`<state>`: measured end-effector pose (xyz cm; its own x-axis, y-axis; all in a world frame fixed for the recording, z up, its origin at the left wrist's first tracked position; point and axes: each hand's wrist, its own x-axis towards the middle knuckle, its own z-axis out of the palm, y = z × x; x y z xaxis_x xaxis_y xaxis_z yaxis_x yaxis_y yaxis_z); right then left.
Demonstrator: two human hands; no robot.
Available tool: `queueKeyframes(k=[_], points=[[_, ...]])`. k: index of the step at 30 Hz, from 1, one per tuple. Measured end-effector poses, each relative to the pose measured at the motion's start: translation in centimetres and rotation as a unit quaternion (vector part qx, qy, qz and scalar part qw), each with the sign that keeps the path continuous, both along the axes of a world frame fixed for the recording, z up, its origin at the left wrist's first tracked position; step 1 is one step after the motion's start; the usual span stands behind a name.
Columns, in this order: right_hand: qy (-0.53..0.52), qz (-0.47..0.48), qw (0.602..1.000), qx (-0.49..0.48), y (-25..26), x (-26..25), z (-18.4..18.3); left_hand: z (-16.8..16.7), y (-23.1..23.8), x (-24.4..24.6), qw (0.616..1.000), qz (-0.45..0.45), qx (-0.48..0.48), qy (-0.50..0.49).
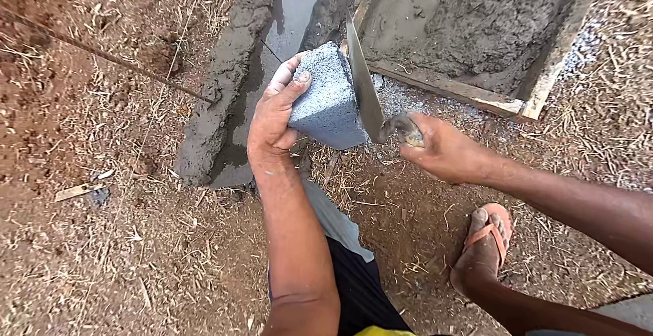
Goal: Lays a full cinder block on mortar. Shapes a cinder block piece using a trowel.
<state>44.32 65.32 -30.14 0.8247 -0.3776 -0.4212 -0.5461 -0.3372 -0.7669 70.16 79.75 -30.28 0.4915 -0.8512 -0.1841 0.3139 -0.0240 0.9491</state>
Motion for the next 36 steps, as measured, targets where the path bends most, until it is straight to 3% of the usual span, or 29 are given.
queueKeyframes(k=[7, 9, 14, 16, 21, 25, 32, 36], points=[[-0.099, -0.037, 0.993, -0.046, -0.8, 1.2, 3.7, 0.2, -0.4, -0.4, 1.0, 0.006, -0.003, 0.01], [-0.094, -0.037, 0.994, -0.037, -0.1, 0.8, 2.5, 0.2, -0.4, -0.2, 1.0, 0.006, 0.0, 0.006], [0.064, 0.016, 0.998, 0.021, 0.7, -0.9, -2.7, 0.2, -0.3, -0.2, 1.0, 0.008, -0.002, 0.004], [0.064, 0.013, 0.998, 0.014, 0.2, -1.2, -3.3, 0.2, -0.1, -0.3, 1.0, 0.008, -0.001, 0.001], [-0.047, 0.004, 0.999, -0.022, -4.5, 0.1, -1.2, 0.1, 0.7, -0.4, 0.998, -0.018, 0.012, -0.051], [-0.064, 0.044, 0.987, -0.138, -6.6, 1.8, 1.1, 0.1, 0.8, -0.1, 0.998, -0.024, 0.006, -0.049], [-0.148, 0.003, 0.985, -0.091, -7.1, 6.5, 4.7, -0.1, 0.5, -0.3, 0.999, -0.007, -0.009, -0.031], [-0.145, 0.014, 0.984, -0.099, -6.4, 7.5, 5.5, 0.0, 0.5, -0.5, 0.999, -0.005, 0.001, -0.038]])
